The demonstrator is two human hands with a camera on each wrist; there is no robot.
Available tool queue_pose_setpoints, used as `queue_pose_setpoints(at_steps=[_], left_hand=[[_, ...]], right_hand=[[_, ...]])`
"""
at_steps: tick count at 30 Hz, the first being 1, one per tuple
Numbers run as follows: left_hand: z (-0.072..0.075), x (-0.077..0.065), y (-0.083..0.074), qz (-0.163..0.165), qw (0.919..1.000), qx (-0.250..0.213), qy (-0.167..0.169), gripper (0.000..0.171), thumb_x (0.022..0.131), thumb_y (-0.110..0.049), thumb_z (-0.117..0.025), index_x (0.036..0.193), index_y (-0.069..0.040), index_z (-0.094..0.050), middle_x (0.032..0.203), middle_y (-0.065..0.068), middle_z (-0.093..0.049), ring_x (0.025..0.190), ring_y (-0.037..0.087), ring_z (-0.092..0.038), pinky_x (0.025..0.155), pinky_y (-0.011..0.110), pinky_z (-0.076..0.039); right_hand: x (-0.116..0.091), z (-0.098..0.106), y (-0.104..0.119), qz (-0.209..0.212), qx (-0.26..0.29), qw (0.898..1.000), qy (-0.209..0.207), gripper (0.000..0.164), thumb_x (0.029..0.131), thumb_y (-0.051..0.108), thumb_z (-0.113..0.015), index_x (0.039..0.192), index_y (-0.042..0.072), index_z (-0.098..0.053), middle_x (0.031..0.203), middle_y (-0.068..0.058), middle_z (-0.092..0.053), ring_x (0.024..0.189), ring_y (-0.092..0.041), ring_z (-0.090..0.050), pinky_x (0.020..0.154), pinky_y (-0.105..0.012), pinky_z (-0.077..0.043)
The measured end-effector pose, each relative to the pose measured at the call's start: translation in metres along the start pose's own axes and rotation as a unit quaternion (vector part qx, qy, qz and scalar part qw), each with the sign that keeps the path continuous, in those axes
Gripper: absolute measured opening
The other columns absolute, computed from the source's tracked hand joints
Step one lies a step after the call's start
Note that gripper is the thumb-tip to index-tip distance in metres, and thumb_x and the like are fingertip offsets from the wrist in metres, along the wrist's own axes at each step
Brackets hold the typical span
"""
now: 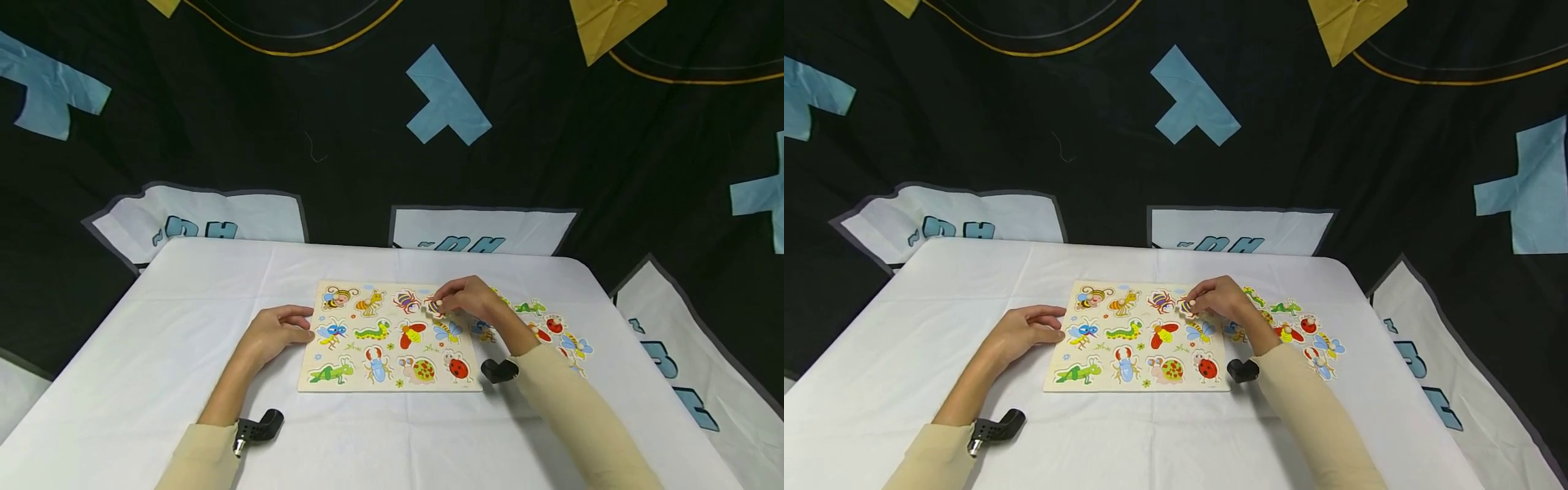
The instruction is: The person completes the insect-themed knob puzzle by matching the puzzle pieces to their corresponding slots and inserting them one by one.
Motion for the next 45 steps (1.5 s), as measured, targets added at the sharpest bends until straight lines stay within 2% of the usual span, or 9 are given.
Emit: queue_pose_setpoints(at_steps=[3, 10, 22, 30, 37, 45], left_hand=[[0.000, -0.002, -0.001, 0.002, 1.0000, -0.004, 0.001, 0.056, 0.080, -0.014, -0.082, 0.133, -0.006, -0.065, 0.103, 0.008, -0.070, 0.084, 0.012, -0.063, 0.075, 0.025, -0.048], [0.000, -0.001, -0.001, 0.001, 1.0000, -0.007, 0.000, 0.056, 0.080, -0.013, -0.082, 0.133, -0.006, -0.065, 0.103, 0.008, -0.070, 0.084, 0.013, -0.063, 0.074, 0.024, -0.048], [-0.001, 0.000, 0.002, -0.005, 1.0000, -0.002, -0.006, 0.054, 0.081, -0.014, -0.082, 0.132, -0.006, -0.066, 0.102, 0.008, -0.070, 0.086, 0.015, -0.063, 0.075, 0.025, -0.049], [-0.001, 0.000, 0.001, 0.001, 1.0000, -0.006, -0.005, 0.054, 0.080, -0.014, -0.082, 0.131, -0.007, -0.066, 0.101, 0.007, -0.070, 0.085, 0.015, -0.063, 0.075, 0.024, -0.049], [-0.001, 0.001, 0.002, -0.002, 1.0000, 0.002, -0.007, 0.054, 0.081, -0.014, -0.081, 0.132, -0.007, -0.066, 0.101, 0.007, -0.070, 0.085, 0.016, -0.063, 0.076, 0.025, -0.048], [-0.001, 0.002, 0.002, 0.000, 0.9999, 0.008, -0.010, 0.054, 0.081, -0.016, -0.082, 0.132, -0.008, -0.066, 0.101, 0.006, -0.070, 0.086, 0.016, -0.064, 0.078, 0.027, -0.048]], right_hand=[[0.004, -0.006, 0.005, 0.002, -0.001, 1.000, -0.003, 0.018, 0.086, 0.010, -0.075, 0.103, 0.008, -0.078, 0.101, -0.005, -0.076, 0.092, -0.020, -0.064, 0.092, -0.041, -0.048], [0.014, -0.019, 0.016, -0.015, -0.018, 1.000, -0.014, 0.016, 0.085, 0.013, -0.077, 0.101, 0.014, -0.080, 0.104, -0.003, -0.074, 0.092, -0.020, -0.058, 0.084, -0.034, -0.044], [0.027, -0.033, 0.021, -0.031, -0.035, 0.999, -0.028, 0.018, 0.085, 0.013, -0.077, 0.102, 0.015, -0.081, 0.103, -0.003, -0.073, 0.083, -0.018, -0.055, 0.070, -0.029, -0.043], [0.032, -0.041, 0.024, -0.029, -0.034, 0.999, -0.024, 0.016, 0.084, 0.011, -0.076, 0.099, 0.016, -0.082, 0.114, -0.003, -0.074, 0.092, -0.019, -0.057, 0.074, -0.029, -0.043], [0.032, -0.045, 0.028, -0.037, -0.037, 0.998, -0.028, 0.017, 0.083, 0.008, -0.076, 0.096, 0.016, -0.083, 0.116, -0.003, -0.074, 0.092, -0.019, -0.057, 0.069, -0.028, -0.042], [0.036, -0.048, 0.029, -0.050, -0.032, 0.998, -0.033, 0.019, 0.083, 0.008, -0.074, 0.094, 0.020, -0.084, 0.118, -0.002, -0.074, 0.096, -0.020, -0.057, 0.070, -0.030, -0.039]])
Point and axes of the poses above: each hand's wrist, its own x-axis towards the middle knuckle, its own z-axis out of the back of the hand, y = z × x, the point moved 1 cm from there along x, towards the middle knuckle
